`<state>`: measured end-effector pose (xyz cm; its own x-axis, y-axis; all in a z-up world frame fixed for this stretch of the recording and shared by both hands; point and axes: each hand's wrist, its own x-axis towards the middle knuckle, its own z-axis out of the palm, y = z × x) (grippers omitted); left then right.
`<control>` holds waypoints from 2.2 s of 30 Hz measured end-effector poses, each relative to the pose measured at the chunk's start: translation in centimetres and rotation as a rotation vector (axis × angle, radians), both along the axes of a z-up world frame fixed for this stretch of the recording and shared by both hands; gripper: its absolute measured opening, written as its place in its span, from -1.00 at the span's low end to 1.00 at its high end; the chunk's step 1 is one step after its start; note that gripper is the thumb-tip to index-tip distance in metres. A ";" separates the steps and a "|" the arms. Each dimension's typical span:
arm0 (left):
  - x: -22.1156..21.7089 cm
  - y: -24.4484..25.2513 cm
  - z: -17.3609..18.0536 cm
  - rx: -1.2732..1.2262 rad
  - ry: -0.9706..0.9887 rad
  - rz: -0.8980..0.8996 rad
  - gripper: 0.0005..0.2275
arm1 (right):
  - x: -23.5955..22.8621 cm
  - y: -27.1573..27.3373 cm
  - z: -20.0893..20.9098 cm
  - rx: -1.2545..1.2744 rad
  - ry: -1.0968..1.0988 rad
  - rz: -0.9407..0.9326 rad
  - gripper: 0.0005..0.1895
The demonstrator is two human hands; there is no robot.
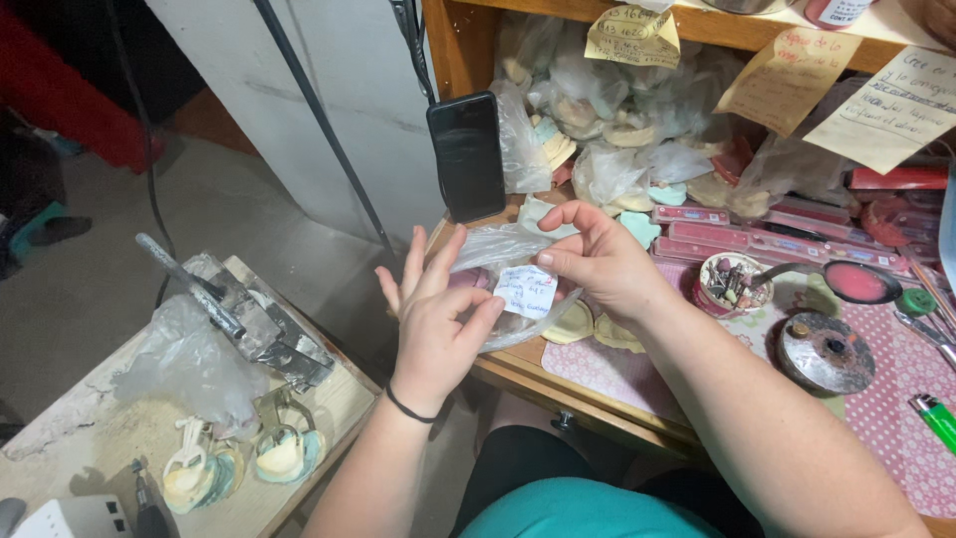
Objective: The person works at a cluttered table, handling small pieces of yellow and pink material. They use a lighter to heat a small metal tool and apply it to the material, then manipulate the pieces by hand, folding and shaping them. The person also handles a plastic bag containing more materials and places items on a nearby stand.
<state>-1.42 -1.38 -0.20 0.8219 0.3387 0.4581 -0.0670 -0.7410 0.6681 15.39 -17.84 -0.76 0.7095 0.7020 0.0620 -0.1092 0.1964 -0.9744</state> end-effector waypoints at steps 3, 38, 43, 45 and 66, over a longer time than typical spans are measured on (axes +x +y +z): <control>0.0 0.1 -0.1 -0.001 0.013 -0.005 -0.83 | -0.1 0.0 0.0 -0.008 -0.003 -0.009 -0.53; 1.9 5.3 -4.0 0.346 0.299 0.336 -0.68 | -2.6 2.5 -3.2 -0.570 -1.732 0.133 -0.85; 1.6 5.0 -1.6 0.217 0.508 0.296 -0.47 | -3.9 2.6 0.6 -0.616 -1.480 0.200 -0.68; 1.4 4.6 -0.6 0.194 0.555 0.282 -0.45 | -3.4 2.6 1.2 -0.644 -1.370 0.200 -0.54; 0.3 2.9 -0.3 0.530 -0.341 0.019 -0.84 | -1.2 -1.5 6.7 -0.085 -0.448 0.326 -0.63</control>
<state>-1.15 1.50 -0.45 0.5960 0.0067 0.8030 -0.1951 -0.9688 0.1529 14.16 -19.38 5.93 0.3717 0.8965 0.2411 0.2773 0.1406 -0.9504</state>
